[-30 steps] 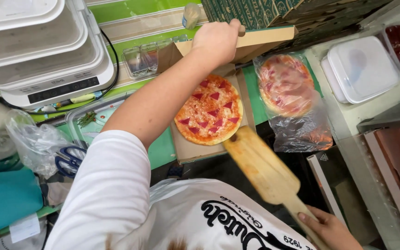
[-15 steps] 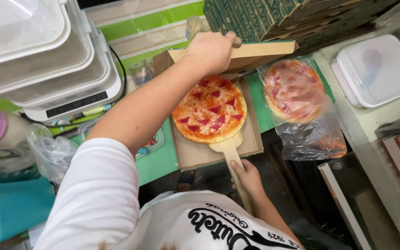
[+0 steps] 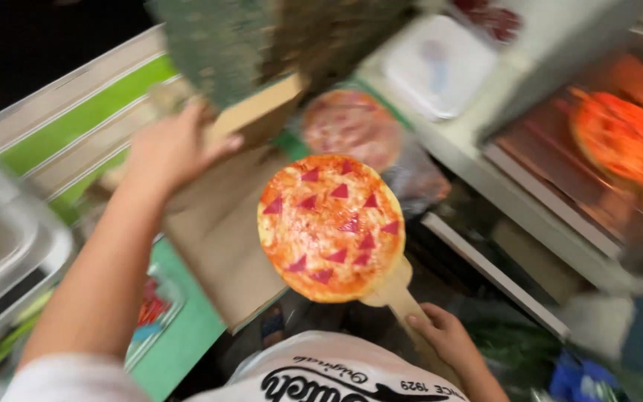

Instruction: The person chops red chili peppers on a green cutting board using a knife. They then retrieve a pizza box, open it, and use a wooden peel to remove a cooked pizza from an oven and place it into the box.

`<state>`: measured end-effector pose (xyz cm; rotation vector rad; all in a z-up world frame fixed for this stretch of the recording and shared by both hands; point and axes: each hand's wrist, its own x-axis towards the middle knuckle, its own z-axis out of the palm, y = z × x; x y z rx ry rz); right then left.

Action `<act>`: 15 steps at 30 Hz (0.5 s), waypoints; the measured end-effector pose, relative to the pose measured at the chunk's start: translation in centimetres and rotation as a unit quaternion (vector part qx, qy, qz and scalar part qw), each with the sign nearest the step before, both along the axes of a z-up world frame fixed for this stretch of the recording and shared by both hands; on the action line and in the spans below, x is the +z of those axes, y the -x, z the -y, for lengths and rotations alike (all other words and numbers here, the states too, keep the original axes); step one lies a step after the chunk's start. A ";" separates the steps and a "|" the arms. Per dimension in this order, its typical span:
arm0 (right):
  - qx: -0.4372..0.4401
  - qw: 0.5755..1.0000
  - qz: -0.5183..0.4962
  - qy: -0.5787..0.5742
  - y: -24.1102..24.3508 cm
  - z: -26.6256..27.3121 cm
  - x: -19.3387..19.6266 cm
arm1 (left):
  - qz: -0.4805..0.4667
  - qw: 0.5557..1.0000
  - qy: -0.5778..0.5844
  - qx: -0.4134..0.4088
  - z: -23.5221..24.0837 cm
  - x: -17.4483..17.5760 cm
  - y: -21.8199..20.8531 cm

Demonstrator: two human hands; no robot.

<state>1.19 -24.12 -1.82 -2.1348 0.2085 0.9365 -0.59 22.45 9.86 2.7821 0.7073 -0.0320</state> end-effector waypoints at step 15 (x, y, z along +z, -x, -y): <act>-0.388 0.897 0.214 -0.006 -11.2 20.2 7.7 | 0.161 0.888 0.340 -0.265 21.6 -11.1 0.1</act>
